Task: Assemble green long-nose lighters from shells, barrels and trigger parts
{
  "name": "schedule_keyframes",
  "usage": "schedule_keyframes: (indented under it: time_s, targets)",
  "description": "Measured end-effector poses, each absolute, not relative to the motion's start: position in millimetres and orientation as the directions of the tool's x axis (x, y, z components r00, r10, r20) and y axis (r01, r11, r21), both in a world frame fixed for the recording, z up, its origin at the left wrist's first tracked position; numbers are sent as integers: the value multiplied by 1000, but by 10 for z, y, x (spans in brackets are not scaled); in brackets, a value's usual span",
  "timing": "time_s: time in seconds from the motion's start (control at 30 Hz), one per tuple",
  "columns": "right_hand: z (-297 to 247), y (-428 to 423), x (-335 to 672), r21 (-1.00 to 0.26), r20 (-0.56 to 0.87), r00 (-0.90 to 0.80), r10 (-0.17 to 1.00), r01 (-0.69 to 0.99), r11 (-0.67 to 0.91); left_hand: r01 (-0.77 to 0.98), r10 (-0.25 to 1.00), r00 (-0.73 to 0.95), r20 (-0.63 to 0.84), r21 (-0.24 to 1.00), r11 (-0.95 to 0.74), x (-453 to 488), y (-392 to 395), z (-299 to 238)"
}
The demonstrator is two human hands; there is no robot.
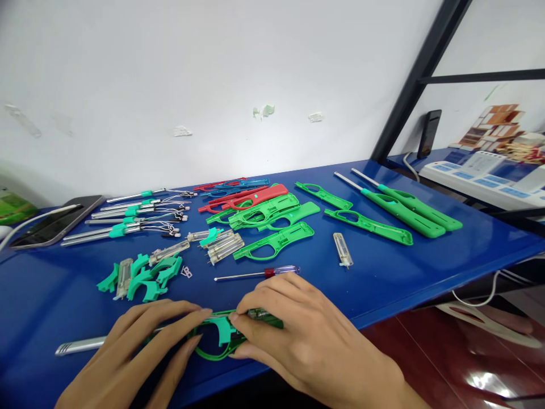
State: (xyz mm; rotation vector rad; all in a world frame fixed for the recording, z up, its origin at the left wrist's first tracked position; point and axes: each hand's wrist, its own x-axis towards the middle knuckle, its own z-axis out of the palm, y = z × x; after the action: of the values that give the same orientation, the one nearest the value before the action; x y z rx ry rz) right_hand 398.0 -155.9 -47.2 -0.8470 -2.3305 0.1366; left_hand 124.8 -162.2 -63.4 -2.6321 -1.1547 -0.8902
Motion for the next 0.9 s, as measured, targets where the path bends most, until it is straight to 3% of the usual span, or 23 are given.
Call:
schedule_keyframes:
  time_s: [0.23, 0.53, 0.9]
  targets:
    - [-462, -1562, 3975, -291, 533, -587, 610, 550, 783, 668, 570, 617, 543, 20, -744, 1176, -1555, -643]
    - [-475, -1558, 3979, -308, 531, -583, 614, 542, 782, 705, 607, 631, 482, -32, -708, 1203, -1594, -671]
    - [-429, -1540, 3980, -341, 515, -584, 628, 532, 775, 692, 560, 678, 476, -156, -705, 1264, -1603, -630]
